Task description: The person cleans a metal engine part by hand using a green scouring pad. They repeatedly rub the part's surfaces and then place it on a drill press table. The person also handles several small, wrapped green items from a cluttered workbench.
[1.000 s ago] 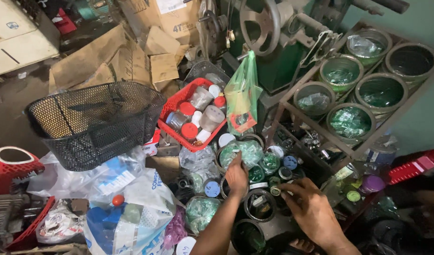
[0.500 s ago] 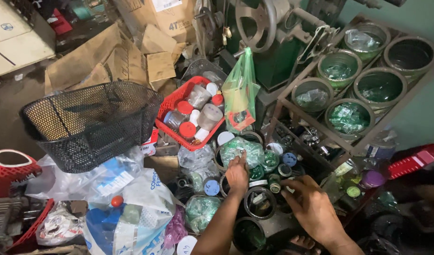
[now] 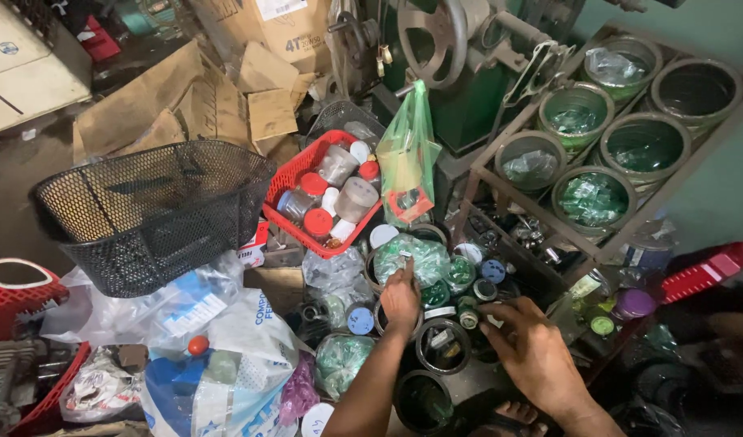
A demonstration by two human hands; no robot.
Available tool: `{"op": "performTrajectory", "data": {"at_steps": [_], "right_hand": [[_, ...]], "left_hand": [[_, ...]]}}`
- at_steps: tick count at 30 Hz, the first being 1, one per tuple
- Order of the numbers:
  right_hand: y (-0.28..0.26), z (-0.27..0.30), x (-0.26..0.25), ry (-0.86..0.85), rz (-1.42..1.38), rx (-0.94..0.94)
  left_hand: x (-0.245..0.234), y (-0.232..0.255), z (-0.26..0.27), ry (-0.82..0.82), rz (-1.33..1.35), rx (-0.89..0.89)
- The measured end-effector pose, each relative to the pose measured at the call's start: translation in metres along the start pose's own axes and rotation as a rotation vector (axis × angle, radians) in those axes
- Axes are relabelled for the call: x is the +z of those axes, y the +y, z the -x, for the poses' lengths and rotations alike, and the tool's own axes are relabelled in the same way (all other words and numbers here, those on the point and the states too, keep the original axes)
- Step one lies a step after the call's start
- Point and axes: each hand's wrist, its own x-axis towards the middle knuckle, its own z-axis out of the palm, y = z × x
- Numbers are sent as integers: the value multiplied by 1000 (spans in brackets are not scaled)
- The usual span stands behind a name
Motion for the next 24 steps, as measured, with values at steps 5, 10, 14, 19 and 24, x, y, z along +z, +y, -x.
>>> {"op": "performTrajectory", "data": {"at_steps": [5,10,14,19,24], "right_hand": [[7,0,-1,28,-12,-44],[10,1,-6,38,-32,-49],[16,2,-6,57,-13,-128],[6,4,-11,52,-35,-130],[13,4,-8,64,-34,-163]], "left_hand": [[-10,-1,-8,-1,5,27],[-11,-41,-43,89,-245,456],[1,-96,-69,-260,-111,290],[-53,-67,-82,-504,-188,140],[-50,-58,-81,-434,-278,32]]}}
